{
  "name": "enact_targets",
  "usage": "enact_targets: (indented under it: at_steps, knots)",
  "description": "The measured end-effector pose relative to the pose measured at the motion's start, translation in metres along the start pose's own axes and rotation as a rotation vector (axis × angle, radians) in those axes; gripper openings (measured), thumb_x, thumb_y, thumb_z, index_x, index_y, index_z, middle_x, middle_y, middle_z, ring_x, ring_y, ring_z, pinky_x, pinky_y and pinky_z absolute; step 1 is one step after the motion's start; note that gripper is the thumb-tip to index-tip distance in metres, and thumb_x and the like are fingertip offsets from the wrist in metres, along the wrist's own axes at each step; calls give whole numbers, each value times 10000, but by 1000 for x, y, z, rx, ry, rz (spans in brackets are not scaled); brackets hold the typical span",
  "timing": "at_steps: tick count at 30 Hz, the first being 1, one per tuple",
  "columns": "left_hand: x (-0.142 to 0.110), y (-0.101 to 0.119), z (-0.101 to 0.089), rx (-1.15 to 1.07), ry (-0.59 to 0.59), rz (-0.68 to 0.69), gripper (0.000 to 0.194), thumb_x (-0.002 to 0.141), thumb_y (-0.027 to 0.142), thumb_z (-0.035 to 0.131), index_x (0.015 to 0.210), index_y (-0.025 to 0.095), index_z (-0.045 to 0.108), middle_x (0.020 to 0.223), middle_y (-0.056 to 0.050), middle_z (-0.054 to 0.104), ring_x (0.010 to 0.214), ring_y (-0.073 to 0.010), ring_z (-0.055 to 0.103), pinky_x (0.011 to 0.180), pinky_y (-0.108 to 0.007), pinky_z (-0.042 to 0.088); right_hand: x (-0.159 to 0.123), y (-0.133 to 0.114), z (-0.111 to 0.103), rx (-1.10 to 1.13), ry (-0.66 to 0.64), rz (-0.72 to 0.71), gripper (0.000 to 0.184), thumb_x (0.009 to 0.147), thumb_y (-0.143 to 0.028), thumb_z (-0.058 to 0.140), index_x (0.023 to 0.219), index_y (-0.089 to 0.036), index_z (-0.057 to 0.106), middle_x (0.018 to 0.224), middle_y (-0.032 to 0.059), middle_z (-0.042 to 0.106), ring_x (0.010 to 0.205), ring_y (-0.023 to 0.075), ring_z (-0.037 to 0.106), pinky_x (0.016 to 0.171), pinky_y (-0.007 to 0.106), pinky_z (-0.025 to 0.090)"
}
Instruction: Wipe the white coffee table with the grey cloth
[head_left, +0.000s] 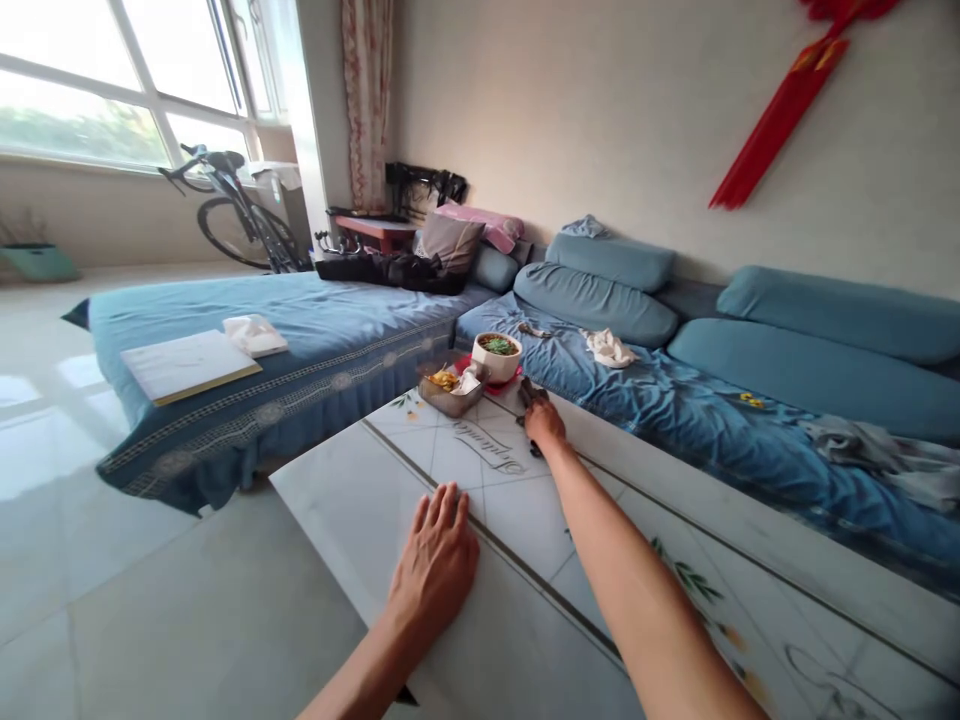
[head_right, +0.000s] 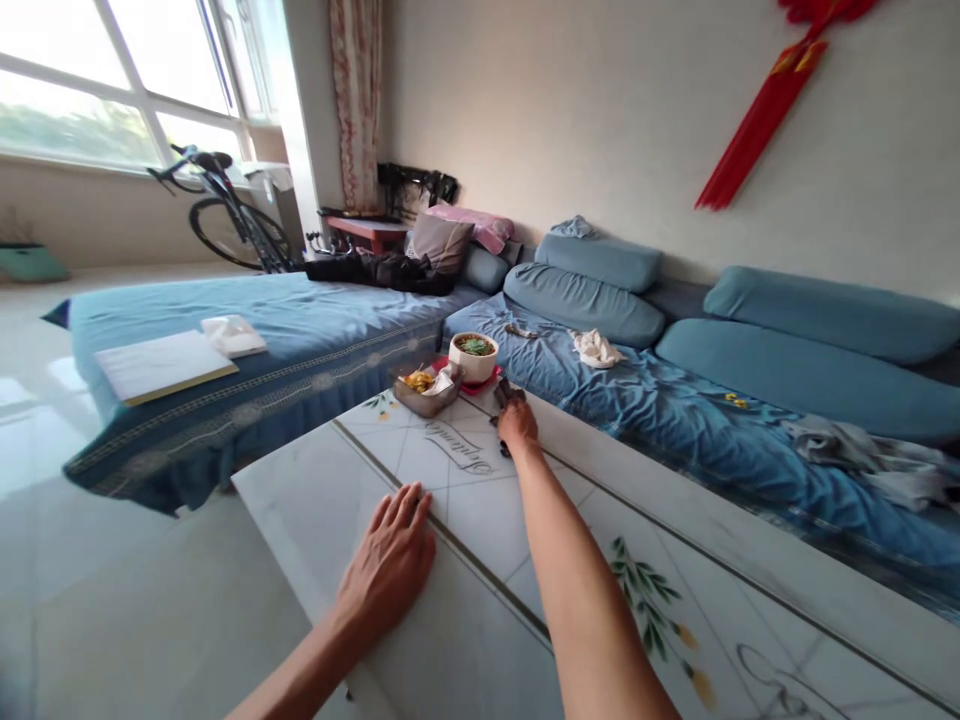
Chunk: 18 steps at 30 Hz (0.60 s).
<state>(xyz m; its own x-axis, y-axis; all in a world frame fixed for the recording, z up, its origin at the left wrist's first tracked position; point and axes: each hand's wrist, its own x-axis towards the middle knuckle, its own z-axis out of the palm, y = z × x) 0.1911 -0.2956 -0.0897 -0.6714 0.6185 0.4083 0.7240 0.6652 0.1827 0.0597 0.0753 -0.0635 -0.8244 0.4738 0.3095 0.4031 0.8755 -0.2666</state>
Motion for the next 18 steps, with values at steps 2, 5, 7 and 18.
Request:
enact_targets:
  at_steps: [2,5,7,18]
  knots:
    - [2,0,-1,-53,-36,-27,593,1137,246,456,1693,109,607,1795,-201,515,1692,-368,473,1422,-626,359,-8,-6,-1,7,-18,-19,512,1117,-168,480,1565,-34,691,1640,294,639,1611,367,553,1386,530,411]
    - [4,-2,0,-127,-92,-50,599,1126,245,474,1690,89,602,1799,-235,495,1706,-399,439,1432,-644,315,-56,-27,-12,23,-84,-107,530,1122,-192,486,1581,-10,679,1672,280,627,1633,344,541,1412,492,390]
    - [6,-2,-1,-160,-107,-51,597,1120,230,480,1685,78,599,1796,-252,490,1711,-401,427,1438,-637,298,-108,-45,-26,38,-133,-178,551,1132,-227,486,1597,4,669,1702,271,606,1646,343,533,1419,483,391]
    - [15,-20,-59,-535,-127,-143,489,1110,291,401,1329,87,789,1507,-236,755,1445,-327,716,1309,-507,512,-477,94,-143,49,-44,23,641,1138,-411,379,1631,-165,707,1758,128,587,1676,321,512,1399,511,461]
